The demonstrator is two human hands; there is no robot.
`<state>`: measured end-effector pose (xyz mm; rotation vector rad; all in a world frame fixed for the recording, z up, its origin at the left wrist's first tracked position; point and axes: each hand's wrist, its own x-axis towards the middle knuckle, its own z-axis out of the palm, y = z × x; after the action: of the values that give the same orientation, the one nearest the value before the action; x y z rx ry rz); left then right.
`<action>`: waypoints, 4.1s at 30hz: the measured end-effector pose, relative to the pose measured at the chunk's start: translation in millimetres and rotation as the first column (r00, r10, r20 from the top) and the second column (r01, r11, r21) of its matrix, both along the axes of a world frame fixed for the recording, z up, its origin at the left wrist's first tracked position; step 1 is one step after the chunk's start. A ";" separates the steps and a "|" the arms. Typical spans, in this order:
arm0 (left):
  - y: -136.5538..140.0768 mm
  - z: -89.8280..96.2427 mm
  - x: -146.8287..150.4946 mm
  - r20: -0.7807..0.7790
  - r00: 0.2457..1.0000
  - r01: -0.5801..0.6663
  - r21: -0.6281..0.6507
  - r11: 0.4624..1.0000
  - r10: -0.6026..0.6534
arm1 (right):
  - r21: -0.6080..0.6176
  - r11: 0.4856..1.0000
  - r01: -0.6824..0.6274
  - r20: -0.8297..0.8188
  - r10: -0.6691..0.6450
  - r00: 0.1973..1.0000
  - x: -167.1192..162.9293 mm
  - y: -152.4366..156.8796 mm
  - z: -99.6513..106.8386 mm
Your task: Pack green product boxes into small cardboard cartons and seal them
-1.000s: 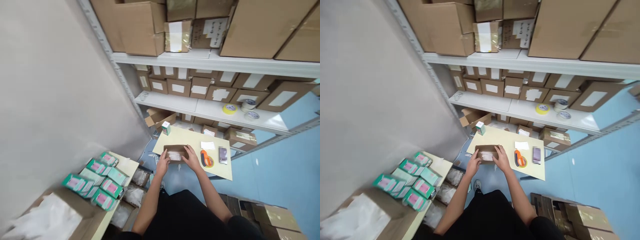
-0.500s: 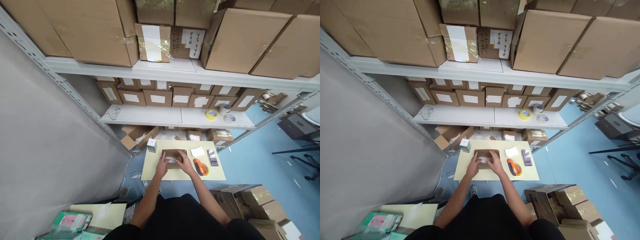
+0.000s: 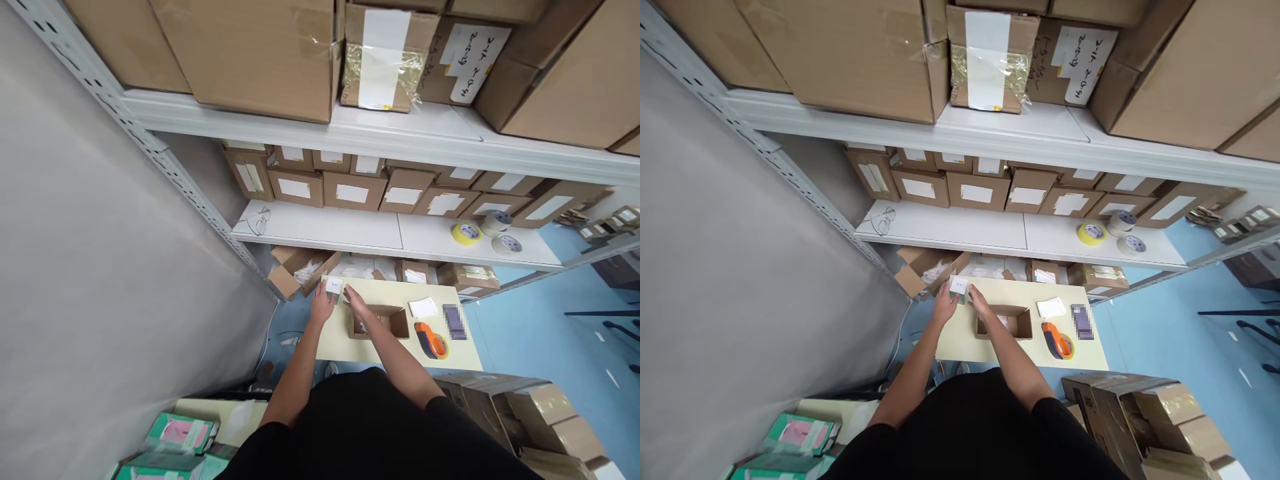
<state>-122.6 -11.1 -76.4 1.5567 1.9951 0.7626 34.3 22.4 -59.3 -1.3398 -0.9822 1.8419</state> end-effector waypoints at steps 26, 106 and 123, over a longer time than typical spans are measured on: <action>-15.2 71.8 -9.9 0.368 0.917 -0.231 0.180 0.956 0.152 | 0.199 0.944 0.261 0.179 -0.297 0.938 80.6 -24.6 35.4; -453.4 64.2 230.6 -0.293 0.908 -0.288 0.079 0.954 0.298 | 0.652 0.503 -0.568 0.440 0.359 0.823 250.2 -267.0 60.4; -803.2 61.0 190.0 -0.187 0.608 -0.737 0.227 0.636 0.772 | 0.731 -0.152 -0.665 0.569 0.674 0.472 37.4 -577.6 70.7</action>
<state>67.4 -814.3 -15.4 0.8186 2.9201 1.0378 71.7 -555.2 11.5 0.1267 -2.5969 1.2067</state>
